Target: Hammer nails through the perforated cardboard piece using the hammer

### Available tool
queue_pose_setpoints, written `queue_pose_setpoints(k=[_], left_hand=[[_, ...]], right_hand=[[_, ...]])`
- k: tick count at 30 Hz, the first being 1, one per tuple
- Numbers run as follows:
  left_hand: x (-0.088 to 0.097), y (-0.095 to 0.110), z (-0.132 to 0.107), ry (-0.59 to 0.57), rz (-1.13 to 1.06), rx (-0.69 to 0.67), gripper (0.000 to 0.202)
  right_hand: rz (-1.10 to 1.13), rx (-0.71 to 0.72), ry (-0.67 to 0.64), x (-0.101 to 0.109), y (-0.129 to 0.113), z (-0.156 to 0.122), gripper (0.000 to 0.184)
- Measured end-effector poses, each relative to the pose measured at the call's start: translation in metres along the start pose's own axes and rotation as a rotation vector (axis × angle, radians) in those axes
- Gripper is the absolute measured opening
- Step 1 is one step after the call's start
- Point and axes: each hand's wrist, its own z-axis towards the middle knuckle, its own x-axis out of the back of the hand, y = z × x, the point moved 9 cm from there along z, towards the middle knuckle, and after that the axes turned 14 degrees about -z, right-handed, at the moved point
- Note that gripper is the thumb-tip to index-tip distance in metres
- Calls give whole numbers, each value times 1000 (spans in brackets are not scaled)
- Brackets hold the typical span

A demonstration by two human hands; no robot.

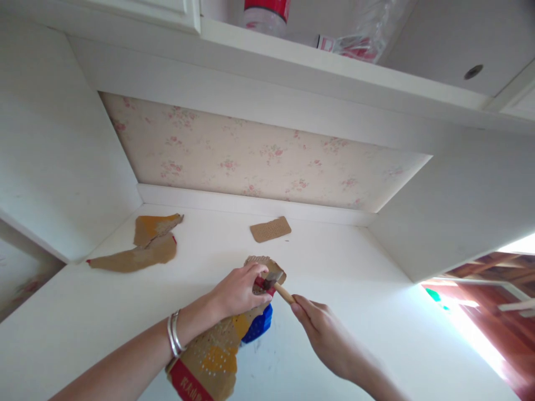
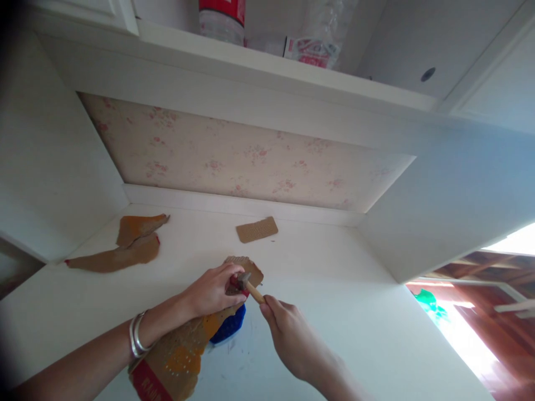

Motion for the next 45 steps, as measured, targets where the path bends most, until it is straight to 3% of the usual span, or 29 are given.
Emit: queue_pose_setpoints(k=[5,9,12,16,20,23,26,31,37,39,42,45], left_hand=[[0,-3,0,11,35,-6,53],[4,-2,2,-5,-37,12,38],[14,8,3,2,-109,-48,24],[42,15,-4,96,-154,-124,25],[74,-18,-19,243,-207,-3,27],[97,-65,-40,412,-214,131,33],[106,-111,-64,510,-182,259,35],[96,-153,-90,534,-148,350,35],[89,-165,-96,559,-140,383,32],[88,-166,-96,555,-149,384,33],[90,-164,-98,546,-163,381,34],[91,-161,-100,533,-170,373,33]], right_hand=[[61,-68,133,23,7,-8,36],[23,-129,249,31,31,-18,35],[-72,-187,308,14,66,-27,38],[-239,-287,300,-23,118,-40,42],[-391,-325,253,-50,150,-47,43],[-484,-326,220,-63,164,-48,41],[-573,-325,210,-71,171,-46,36],[-716,-297,244,-70,167,-41,29],[-692,-247,336,-47,141,-27,33],[-629,-201,375,-38,120,-12,34],[-514,-75,276,-43,82,26,30],[-511,-35,223,-49,58,65,25]])
